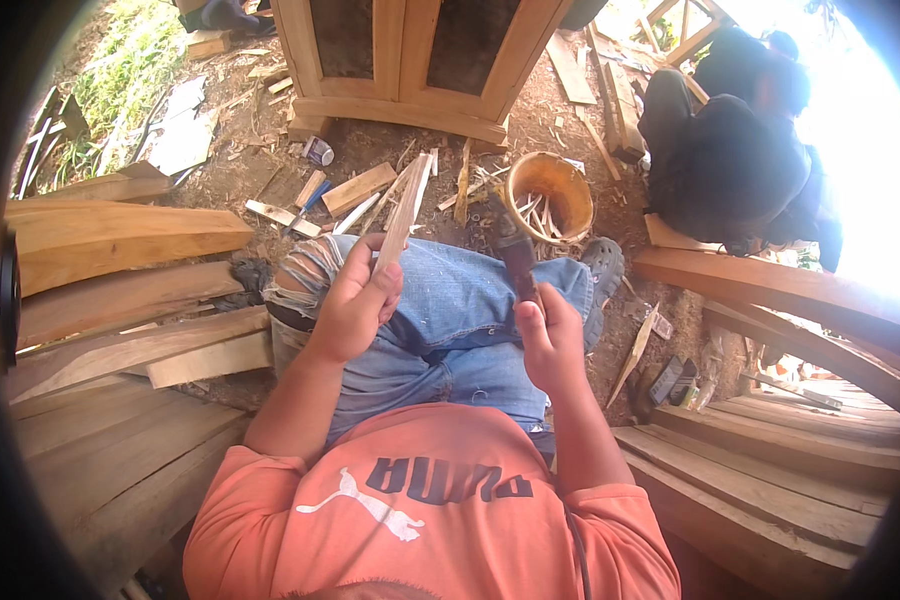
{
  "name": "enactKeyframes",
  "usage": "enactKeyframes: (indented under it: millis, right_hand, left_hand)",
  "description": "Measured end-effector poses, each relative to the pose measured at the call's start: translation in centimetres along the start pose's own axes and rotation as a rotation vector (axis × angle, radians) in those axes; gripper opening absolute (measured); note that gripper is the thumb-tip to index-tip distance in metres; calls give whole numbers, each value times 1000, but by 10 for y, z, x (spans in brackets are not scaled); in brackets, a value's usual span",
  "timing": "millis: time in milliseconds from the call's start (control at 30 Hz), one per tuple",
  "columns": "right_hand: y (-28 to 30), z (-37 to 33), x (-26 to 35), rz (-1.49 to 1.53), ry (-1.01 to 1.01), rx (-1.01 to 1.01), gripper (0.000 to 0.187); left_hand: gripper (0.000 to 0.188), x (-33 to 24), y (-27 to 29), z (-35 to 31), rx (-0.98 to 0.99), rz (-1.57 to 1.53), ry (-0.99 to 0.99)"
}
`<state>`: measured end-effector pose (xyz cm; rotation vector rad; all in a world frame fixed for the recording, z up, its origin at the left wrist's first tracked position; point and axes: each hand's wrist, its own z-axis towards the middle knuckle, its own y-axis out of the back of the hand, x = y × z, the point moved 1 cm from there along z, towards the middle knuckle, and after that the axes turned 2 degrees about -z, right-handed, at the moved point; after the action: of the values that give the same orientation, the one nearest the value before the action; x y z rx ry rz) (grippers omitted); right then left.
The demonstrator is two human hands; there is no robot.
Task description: The person sits on the ground and smooths a small wooden stick with a hand plane, then uses a hammer to drive nails into a wooden frame. The person handles the stick, plane, and hammer while working on the frame.
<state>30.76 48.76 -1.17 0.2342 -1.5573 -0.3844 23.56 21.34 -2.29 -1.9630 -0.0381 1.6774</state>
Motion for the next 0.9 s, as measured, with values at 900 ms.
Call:
enactKeyframes:
  millis: [900]
  right_hand:
    - [-19, 34, 41, 522, -119, 5, 25]
  left_hand:
    - [33, -2, -20, -7, 159, 352, -76]
